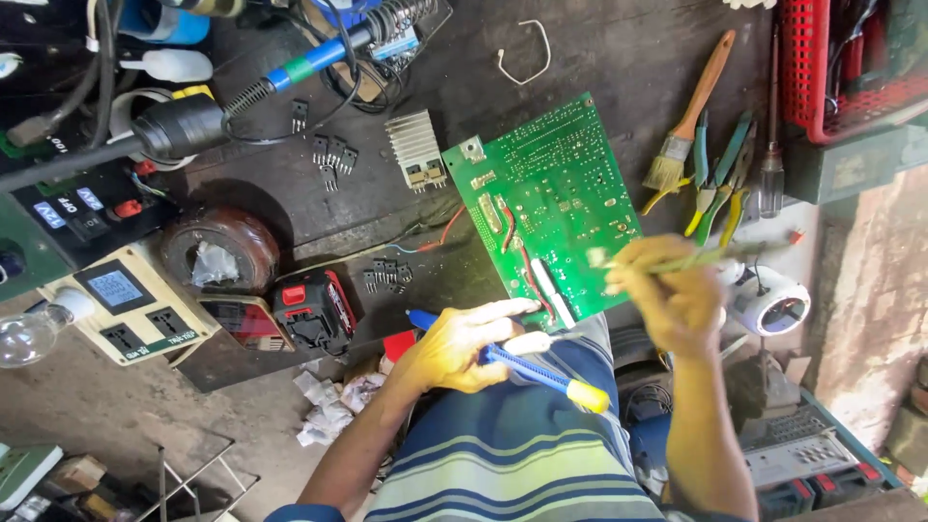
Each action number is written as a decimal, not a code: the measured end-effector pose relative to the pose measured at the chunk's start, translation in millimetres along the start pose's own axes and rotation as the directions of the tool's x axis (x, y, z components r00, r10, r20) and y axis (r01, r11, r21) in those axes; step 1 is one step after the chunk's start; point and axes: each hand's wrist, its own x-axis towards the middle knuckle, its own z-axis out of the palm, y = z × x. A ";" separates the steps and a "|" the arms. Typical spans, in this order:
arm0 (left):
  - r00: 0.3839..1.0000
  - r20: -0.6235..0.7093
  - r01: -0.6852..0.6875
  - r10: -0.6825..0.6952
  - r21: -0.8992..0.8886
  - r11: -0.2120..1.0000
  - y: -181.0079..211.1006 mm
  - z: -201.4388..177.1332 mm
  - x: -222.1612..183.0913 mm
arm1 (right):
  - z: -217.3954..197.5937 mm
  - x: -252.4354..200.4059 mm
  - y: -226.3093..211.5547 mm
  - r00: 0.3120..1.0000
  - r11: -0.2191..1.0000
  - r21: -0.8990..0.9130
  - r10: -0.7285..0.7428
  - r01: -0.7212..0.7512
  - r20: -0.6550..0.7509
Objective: Desoldering components from a printed circuit board using a soldering iron and a manual desoldering pump.
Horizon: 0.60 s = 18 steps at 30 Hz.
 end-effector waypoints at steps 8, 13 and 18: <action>0.997 -0.065 -0.047 0.048 0.019 0.999 -1.3 2.6 0.0 | 22.7 -10.1 -24.1 0.993 0.999 0.029 -0.038 0.036 0.109; 0.995 -0.086 -0.042 0.047 0.056 0.998 -8.2 9.6 -5.3 | -7.2 -34.4 26.0 0.948 0.766 -0.603 -0.314 0.222 -0.049; 0.995 -0.077 -0.055 0.061 0.080 0.995 -19.0 13.3 -11.1 | 27.7 -28.2 -0.4 0.999 0.896 -0.441 -0.030 0.047 0.045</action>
